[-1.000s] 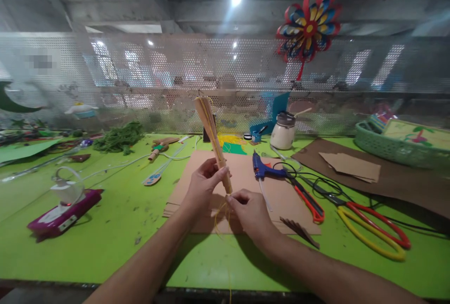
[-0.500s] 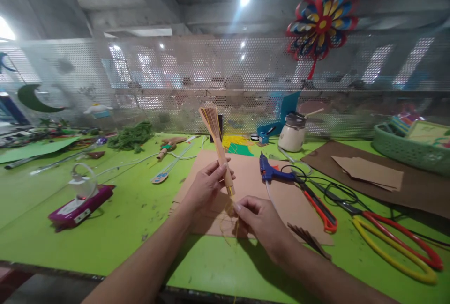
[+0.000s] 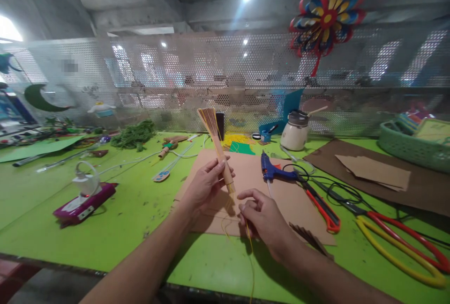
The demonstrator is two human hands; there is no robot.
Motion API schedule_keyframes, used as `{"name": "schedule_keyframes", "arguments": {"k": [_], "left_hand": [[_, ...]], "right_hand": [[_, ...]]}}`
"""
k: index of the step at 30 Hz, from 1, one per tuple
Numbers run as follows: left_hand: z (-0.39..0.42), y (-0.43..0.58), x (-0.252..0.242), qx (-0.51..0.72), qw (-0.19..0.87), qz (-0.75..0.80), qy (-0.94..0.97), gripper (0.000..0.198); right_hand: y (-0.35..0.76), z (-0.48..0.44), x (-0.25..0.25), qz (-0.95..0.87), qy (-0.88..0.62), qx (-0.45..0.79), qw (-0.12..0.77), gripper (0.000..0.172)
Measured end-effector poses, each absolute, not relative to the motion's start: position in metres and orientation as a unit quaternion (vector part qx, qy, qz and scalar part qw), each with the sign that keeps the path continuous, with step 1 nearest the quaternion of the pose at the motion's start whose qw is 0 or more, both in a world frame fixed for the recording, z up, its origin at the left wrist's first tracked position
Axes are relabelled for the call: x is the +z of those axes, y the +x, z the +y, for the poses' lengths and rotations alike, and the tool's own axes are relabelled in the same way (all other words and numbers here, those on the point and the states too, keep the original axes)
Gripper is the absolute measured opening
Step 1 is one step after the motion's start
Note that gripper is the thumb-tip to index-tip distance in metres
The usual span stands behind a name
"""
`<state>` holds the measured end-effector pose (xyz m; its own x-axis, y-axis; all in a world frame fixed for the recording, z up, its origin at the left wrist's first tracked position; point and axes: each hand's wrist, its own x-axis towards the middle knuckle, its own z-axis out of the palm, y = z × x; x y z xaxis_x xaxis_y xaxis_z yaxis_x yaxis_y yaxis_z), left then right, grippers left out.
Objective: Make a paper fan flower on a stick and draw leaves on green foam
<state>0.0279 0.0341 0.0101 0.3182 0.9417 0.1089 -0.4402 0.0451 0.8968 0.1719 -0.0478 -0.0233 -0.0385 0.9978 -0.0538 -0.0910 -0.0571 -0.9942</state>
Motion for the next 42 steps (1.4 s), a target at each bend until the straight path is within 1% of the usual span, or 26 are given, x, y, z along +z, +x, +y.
{"name": "schedule_keyframes", "arguments": {"k": [2, 4, 7, 8, 9, 11, 14, 16, 18, 21, 25, 28, 30, 32, 35, 38, 42], "left_hand": [[0.034, 0.027, 0.010, 0.519, 0.669, 0.275, 0.456, 0.036], [0.034, 0.027, 0.010, 0.520, 0.669, 0.278, 0.452, 0.033], [0.034, 0.028, 0.010, 0.516, 0.671, 0.290, 0.447, 0.031], [0.033, 0.029, 0.009, 0.513, 0.672, 0.295, 0.446, 0.031], [0.032, 0.030, 0.009, 0.509, 0.673, 0.299, 0.446, 0.030], [0.030, 0.032, 0.008, 0.504, 0.674, 0.305, 0.445, 0.029], [0.029, 0.035, 0.007, 0.505, 0.671, 0.310, 0.446, 0.027], [0.029, 0.036, 0.007, 0.507, 0.667, 0.311, 0.449, 0.028], [0.029, 0.036, 0.006, 0.510, 0.663, 0.310, 0.452, 0.030], [0.029, 0.036, 0.006, 0.512, 0.658, 0.308, 0.458, 0.033], [0.028, 0.038, 0.005, 0.508, 0.656, 0.306, 0.466, 0.036], [0.029, 0.038, 0.003, 0.506, 0.655, 0.305, 0.471, 0.037], [0.031, 0.037, 0.003, 0.505, 0.653, 0.306, 0.474, 0.038], [0.032, 0.036, 0.003, 0.506, 0.650, 0.307, 0.476, 0.040], [0.032, 0.036, 0.004, 0.511, 0.645, 0.309, 0.478, 0.041], [0.032, 0.036, 0.004, 0.515, 0.637, 0.310, 0.483, 0.042], [0.031, 0.038, 0.004, 0.538, 0.608, 0.303, 0.499, 0.039]], "right_hand": [[0.172, -0.049, -0.027, -0.494, -0.480, 0.518, 0.507, 0.023], [0.173, -0.051, -0.029, -0.538, -0.476, 0.470, 0.513, 0.027], [0.173, -0.056, -0.031, -0.671, -0.472, 0.321, 0.474, 0.049], [0.172, -0.057, -0.031, -0.713, -0.469, 0.267, 0.448, 0.055], [0.172, -0.058, -0.032, -0.745, -0.465, 0.225, 0.423, 0.056], [0.172, -0.059, -0.032, -0.778, -0.457, 0.175, 0.393, 0.052], [0.171, -0.058, -0.035, -0.798, -0.460, 0.115, 0.372, 0.038], [0.171, -0.057, -0.037, -0.800, -0.469, 0.090, 0.363, 0.029], [0.170, -0.057, -0.039, -0.803, -0.472, 0.076, 0.357, 0.024], [0.168, -0.058, -0.039, -0.815, -0.466, 0.050, 0.341, 0.025], [0.166, -0.061, -0.038, -0.839, -0.443, 0.019, 0.317, 0.035], [0.166, -0.063, -0.038, -0.838, -0.450, -0.004, 0.307, 0.038], [0.168, -0.064, -0.037, -0.823, -0.465, 0.011, 0.327, 0.039], [0.170, -0.065, -0.035, -0.794, -0.478, 0.067, 0.370, 0.038], [0.172, -0.064, -0.032, -0.751, -0.491, 0.142, 0.419, 0.026], [0.173, -0.060, -0.031, -0.715, -0.503, 0.202, 0.441, 0.020], [0.168, -0.051, -0.032, -0.632, -0.505, 0.358, 0.467, 0.020]]}}
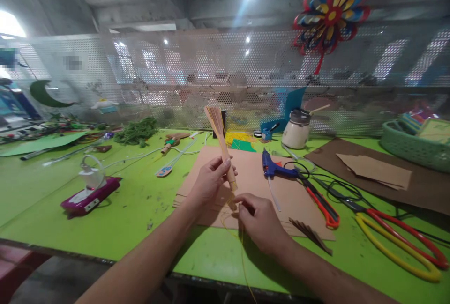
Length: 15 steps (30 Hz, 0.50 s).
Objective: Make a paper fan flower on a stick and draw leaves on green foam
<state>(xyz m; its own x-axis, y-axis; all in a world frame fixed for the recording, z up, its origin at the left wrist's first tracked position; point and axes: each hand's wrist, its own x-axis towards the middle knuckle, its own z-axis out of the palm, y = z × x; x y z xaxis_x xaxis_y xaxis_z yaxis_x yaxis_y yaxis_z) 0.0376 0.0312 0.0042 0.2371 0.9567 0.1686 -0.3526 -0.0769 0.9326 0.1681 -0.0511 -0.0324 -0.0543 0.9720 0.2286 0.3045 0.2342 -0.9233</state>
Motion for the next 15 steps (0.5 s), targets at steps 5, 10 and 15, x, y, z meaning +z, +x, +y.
{"name": "schedule_keyframes", "arguments": {"k": [5, 10, 15], "left_hand": [[0.0289, 0.0398, 0.0043, 0.560, 0.580, 0.286, 0.518, 0.037], [0.0276, 0.0403, 0.0044, 0.562, 0.578, 0.281, 0.521, 0.036], [0.0273, 0.0399, 0.0057, 0.561, 0.588, 0.275, 0.513, 0.036]], "right_hand": [[0.1614, -0.0475, -0.0295, -0.507, -0.479, 0.525, 0.487, 0.037], [0.1629, -0.0498, -0.0248, -0.435, -0.444, 0.603, 0.499, 0.044], [0.1631, -0.0500, -0.0266, -0.427, -0.419, 0.638, 0.485, 0.041]]}}
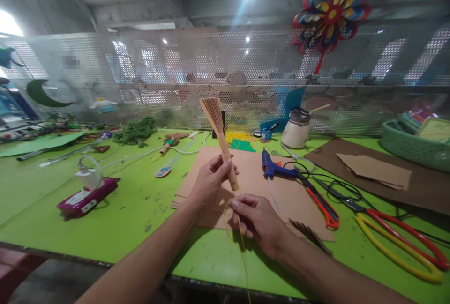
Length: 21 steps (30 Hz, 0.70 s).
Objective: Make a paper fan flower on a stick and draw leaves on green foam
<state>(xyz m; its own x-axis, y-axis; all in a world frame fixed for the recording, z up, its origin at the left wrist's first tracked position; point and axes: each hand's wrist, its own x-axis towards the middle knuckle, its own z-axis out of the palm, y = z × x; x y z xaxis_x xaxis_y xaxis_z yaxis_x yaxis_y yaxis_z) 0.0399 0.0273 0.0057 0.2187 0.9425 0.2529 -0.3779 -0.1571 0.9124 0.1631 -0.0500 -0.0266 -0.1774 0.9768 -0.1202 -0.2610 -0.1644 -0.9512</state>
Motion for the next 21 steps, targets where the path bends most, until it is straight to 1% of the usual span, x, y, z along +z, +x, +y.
{"name": "schedule_keyframes", "arguments": {"k": [4, 7, 9, 11, 13, 14, 16, 18, 21], "left_hand": [[0.028, 0.038, 0.007, 0.559, 0.604, 0.269, 0.500, 0.035], [0.030, 0.035, 0.007, 0.556, 0.619, 0.268, 0.485, 0.036], [0.031, 0.033, 0.006, 0.553, 0.630, 0.268, 0.476, 0.037], [0.032, 0.032, 0.005, 0.548, 0.639, 0.268, 0.469, 0.037], [0.033, 0.030, 0.005, 0.546, 0.646, 0.265, 0.462, 0.037], [0.033, 0.030, 0.004, 0.545, 0.650, 0.264, 0.459, 0.036], [0.034, 0.028, 0.004, 0.544, 0.655, 0.263, 0.454, 0.035], [0.034, 0.028, 0.003, 0.542, 0.660, 0.263, 0.449, 0.033], [0.034, 0.027, 0.003, 0.537, 0.671, 0.264, 0.438, 0.027]], "right_hand": [[0.161, -0.055, -0.026, -0.457, -0.423, 0.626, 0.469, 0.045], [0.163, -0.060, -0.021, -0.494, -0.429, 0.594, 0.468, 0.040], [0.167, -0.064, -0.017, -0.540, -0.438, 0.524, 0.492, 0.033], [0.171, -0.066, -0.015, -0.608, -0.444, 0.412, 0.514, 0.029], [0.175, -0.066, -0.015, -0.664, -0.447, 0.314, 0.512, 0.027], [0.177, -0.066, -0.016, -0.678, -0.449, 0.287, 0.506, 0.027], [0.181, -0.063, -0.015, -0.677, -0.458, 0.275, 0.506, 0.026], [0.185, -0.059, -0.013, -0.660, -0.460, 0.292, 0.518, 0.024], [0.191, -0.055, -0.005, -0.589, -0.432, 0.399, 0.555, 0.026]]}}
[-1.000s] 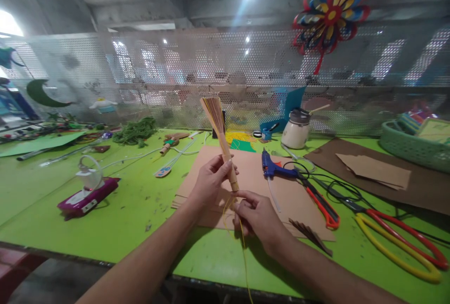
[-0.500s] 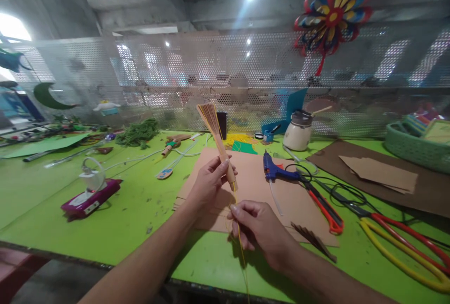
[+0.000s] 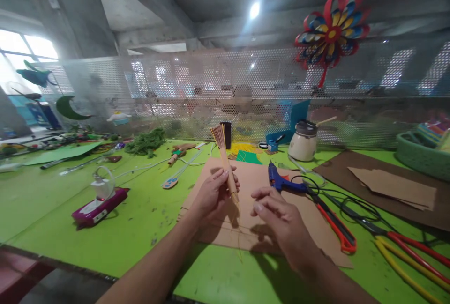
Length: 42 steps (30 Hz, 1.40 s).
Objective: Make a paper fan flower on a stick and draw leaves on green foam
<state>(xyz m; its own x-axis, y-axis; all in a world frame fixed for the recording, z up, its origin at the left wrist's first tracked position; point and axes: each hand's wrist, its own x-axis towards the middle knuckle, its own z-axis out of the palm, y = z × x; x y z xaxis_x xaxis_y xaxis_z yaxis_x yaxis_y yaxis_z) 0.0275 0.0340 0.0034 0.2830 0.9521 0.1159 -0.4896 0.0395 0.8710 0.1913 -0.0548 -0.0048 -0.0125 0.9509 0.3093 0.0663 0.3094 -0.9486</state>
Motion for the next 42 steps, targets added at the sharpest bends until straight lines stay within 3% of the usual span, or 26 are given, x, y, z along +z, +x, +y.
{"name": "schedule_keyframes", "arguments": {"k": [4, 7, 17, 27, 35, 42], "left_hand": [[0.032, 0.030, 0.005, 0.523, 0.697, 0.272, 0.408, 0.018], [0.030, 0.032, 0.007, 0.501, 0.721, 0.283, 0.387, 0.016], [0.023, 0.041, 0.012, 0.485, 0.732, 0.321, 0.355, 0.019], [0.023, 0.041, 0.013, 0.509, 0.714, 0.319, 0.358, 0.021], [0.024, 0.036, 0.015, 0.518, 0.708, 0.292, 0.381, 0.020], [0.025, 0.036, 0.012, 0.527, 0.699, 0.273, 0.399, 0.017]], "right_hand": [[0.194, -0.053, 0.004, -0.541, -0.315, 0.531, 0.572, 0.026], [0.195, -0.054, 0.004, -0.581, -0.257, 0.540, 0.552, 0.025], [0.190, -0.055, -0.005, -0.760, -0.347, 0.250, 0.490, 0.032], [0.172, -0.062, -0.023, -0.778, -0.346, 0.136, 0.506, 0.030], [0.171, -0.067, -0.015, -0.794, -0.278, 0.130, 0.525, 0.020], [0.187, -0.057, -0.011, -0.697, -0.406, -0.008, 0.591, 0.025]]}}
